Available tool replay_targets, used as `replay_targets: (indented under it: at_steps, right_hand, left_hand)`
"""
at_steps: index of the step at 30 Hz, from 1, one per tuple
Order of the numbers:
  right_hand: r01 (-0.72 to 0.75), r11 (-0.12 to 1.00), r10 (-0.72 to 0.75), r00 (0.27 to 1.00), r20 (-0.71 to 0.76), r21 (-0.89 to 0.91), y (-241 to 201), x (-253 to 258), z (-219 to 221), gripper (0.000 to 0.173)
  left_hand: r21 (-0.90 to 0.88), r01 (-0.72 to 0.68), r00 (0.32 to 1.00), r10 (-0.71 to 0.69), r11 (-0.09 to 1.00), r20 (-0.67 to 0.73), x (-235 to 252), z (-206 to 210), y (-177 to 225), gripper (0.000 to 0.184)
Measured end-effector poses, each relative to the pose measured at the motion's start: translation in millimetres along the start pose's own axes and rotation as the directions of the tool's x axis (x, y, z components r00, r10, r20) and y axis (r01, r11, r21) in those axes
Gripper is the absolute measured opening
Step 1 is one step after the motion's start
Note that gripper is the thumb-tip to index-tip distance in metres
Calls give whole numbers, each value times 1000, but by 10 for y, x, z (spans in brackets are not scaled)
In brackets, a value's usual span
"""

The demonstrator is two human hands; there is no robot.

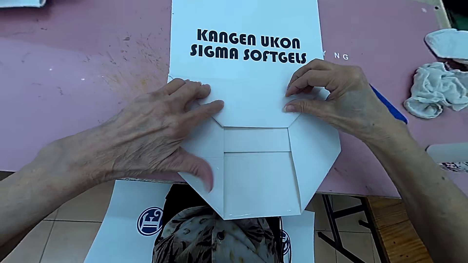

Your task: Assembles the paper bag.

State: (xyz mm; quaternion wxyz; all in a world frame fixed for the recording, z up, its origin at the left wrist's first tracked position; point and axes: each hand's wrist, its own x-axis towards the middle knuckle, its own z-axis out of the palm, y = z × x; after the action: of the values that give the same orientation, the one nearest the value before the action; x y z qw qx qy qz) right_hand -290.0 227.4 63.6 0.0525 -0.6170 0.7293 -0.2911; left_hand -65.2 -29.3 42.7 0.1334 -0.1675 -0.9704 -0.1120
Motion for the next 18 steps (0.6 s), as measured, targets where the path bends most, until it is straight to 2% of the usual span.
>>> replay_targets:
  at_steps: [3,7,10,14,18]
  right_hand:
    - [35,998,-36,999,21,45,-3,1,22,10]
    - [37,998,-39,998,47,46,8,22,1,11]
    - [23,998,-27,998,62,54,16,27,-15,12]
    - [10,1000,-11,997,73,13,13,54,-39,11]
    - [1,1000,0,997,77,-12,51,61,-67,14]
  left_hand:
    - [-23,-1,999,2,1000,46,-71,12,-29,139]
    - [9,-11,997,10,1000,82,-96,20,23,148]
    - [41,-15,995,11,999,95,-119,32,88,146]
    - [60,-36,998,33,998,49,-130,45,159,128]
    - [40,-47,998,46,998,45,-172,56,179,121]
